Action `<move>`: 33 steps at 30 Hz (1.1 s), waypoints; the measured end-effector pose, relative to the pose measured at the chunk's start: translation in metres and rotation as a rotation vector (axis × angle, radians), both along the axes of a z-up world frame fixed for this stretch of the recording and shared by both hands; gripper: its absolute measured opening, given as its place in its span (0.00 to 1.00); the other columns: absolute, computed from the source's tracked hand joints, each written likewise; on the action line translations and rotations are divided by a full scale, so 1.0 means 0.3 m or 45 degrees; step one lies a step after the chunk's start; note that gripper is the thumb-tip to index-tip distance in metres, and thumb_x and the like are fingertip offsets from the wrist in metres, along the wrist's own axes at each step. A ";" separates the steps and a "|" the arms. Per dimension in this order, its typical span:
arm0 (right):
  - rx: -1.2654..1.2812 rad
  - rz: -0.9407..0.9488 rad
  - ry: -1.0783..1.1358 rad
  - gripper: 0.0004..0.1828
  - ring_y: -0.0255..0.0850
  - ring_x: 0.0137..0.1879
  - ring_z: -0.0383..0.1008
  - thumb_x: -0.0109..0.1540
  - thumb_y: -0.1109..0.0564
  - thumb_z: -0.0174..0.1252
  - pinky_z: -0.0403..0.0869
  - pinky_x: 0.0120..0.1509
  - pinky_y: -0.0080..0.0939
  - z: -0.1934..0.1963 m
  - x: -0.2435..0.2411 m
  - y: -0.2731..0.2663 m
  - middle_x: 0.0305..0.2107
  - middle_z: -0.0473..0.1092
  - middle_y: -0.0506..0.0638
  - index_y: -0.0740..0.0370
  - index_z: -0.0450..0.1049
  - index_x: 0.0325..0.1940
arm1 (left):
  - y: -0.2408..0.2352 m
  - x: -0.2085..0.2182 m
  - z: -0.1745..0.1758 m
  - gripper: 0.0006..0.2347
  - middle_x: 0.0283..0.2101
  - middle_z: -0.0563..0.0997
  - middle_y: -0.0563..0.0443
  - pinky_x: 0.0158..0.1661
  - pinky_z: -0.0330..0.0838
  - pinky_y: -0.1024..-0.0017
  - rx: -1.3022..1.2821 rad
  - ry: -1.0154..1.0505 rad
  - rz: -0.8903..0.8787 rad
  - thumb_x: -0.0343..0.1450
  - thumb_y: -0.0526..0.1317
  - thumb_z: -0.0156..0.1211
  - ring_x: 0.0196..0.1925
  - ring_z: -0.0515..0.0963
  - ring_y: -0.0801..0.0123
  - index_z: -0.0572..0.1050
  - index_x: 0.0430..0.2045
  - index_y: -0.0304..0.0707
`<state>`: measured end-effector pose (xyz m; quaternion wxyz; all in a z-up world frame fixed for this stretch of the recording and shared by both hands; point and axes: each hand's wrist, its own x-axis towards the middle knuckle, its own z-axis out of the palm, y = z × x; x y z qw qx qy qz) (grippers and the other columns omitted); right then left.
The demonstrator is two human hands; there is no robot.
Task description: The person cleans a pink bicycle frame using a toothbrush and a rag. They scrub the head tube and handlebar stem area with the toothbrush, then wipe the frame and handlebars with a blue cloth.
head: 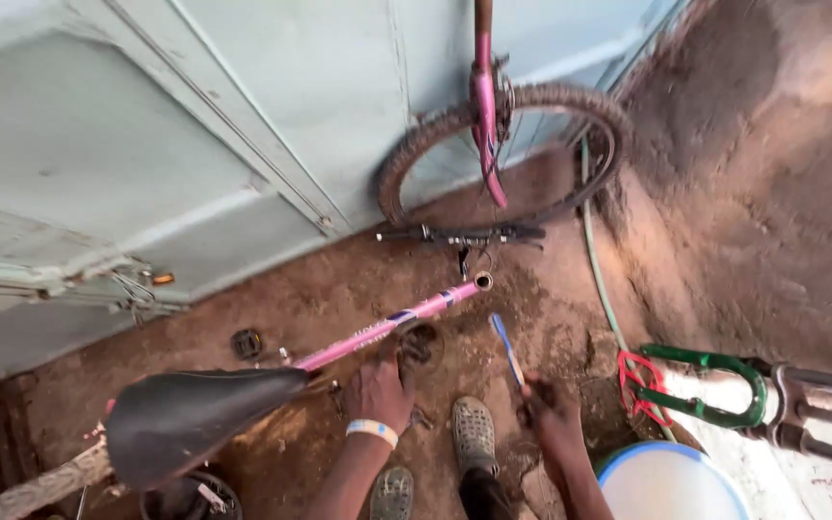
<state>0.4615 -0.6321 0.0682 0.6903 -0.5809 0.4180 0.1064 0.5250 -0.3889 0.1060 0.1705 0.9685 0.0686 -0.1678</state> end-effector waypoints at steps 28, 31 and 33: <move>0.072 -0.065 -0.145 0.05 0.36 0.29 0.71 0.68 0.62 0.57 0.70 0.32 0.31 -0.782 0.223 -0.016 0.29 0.75 0.51 0.64 0.77 0.48 | -0.015 0.241 -0.182 0.11 0.18 0.80 0.47 0.20 0.81 0.63 0.211 0.420 0.128 0.76 0.44 0.57 0.20 0.81 0.57 0.71 0.51 0.48; -0.460 0.181 0.068 0.08 0.33 0.22 0.70 0.70 0.59 0.53 0.66 0.19 0.32 -0.653 0.307 -0.001 0.27 0.78 0.48 0.57 0.77 0.50 | 0.057 0.240 -0.117 0.19 0.21 0.81 0.48 0.18 0.78 0.71 0.279 0.397 0.082 0.76 0.43 0.57 0.20 0.81 0.60 0.63 0.62 0.47; -0.394 0.206 0.096 0.08 0.33 0.21 0.68 0.71 0.60 0.52 0.66 0.18 0.30 -0.686 0.340 0.020 0.29 0.77 0.49 0.59 0.76 0.50 | 0.093 0.241 -0.083 0.19 0.18 0.79 0.51 0.14 0.75 0.73 0.300 0.384 0.059 0.76 0.42 0.56 0.16 0.79 0.64 0.64 0.62 0.47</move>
